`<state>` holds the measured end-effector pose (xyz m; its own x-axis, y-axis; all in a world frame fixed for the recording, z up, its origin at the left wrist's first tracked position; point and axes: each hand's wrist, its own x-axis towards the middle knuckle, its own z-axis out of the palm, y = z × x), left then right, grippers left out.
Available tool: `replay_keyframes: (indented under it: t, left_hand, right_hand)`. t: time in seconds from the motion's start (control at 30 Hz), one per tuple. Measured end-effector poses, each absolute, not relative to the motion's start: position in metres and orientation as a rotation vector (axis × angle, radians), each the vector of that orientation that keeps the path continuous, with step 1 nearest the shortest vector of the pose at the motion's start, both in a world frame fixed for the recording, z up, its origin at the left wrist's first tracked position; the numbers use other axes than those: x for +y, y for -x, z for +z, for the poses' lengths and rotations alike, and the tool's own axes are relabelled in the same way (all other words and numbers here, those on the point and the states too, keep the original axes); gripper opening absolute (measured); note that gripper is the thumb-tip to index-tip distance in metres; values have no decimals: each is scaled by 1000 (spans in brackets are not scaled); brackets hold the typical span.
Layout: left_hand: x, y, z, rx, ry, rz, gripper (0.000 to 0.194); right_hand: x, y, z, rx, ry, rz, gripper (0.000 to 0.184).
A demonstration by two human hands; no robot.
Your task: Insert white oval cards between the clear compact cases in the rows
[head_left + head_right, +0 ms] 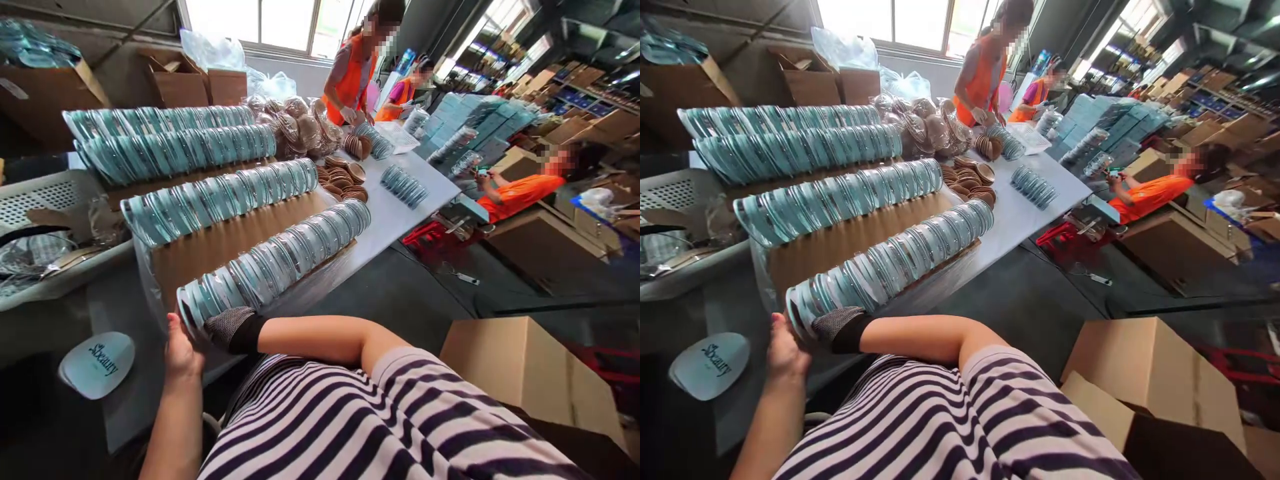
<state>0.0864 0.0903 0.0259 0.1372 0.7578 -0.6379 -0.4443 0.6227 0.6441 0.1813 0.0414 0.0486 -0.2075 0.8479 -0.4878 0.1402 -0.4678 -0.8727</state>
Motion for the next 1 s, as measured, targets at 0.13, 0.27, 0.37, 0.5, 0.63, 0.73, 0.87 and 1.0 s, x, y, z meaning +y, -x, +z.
replay_keyframes:
  t: [0.13, 0.27, 0.37, 0.5, 0.63, 0.73, 0.87, 1.0]
  left_hand:
    - [80, -82, 15, 1107, -513, 933, 45]
    - [79, -80, 6, 1105, -612, 861, 59]
    - [84, -84, 1, 1151, -681, 861, 65]
    - [88, -87, -10, 1117, -831, 888, 72]
    - [84, -82, -19, 1134, -1033, 951, 74]
    - [80, -80, -25, 1153, -1145, 1031, 72]
    - [72, -81, -30, 1291, -1318, 1179, 73]
    - [69, -79, -31, 1482, -1368, 1245, 77]
  right_hand:
    - [43, -189, 54, -941, 1218, 1938, 23]
    - [41, -186, 55, -697, 1195, 1955, 33]
    - [43, -187, 48, -972, 1623, 1891, 26]
    - [42, -187, 58, -1577, 1938, 1776, 19]
    - [29, -188, 94, -2304, 2006, 1038, 32]
    - [21, -228, 115, -2152, 2039, 728, 41]
    - [-2, -369, 124, -1511, 2301, 375, 39]
    - [-61, -539, 112, -937, 2321, -3, 56]
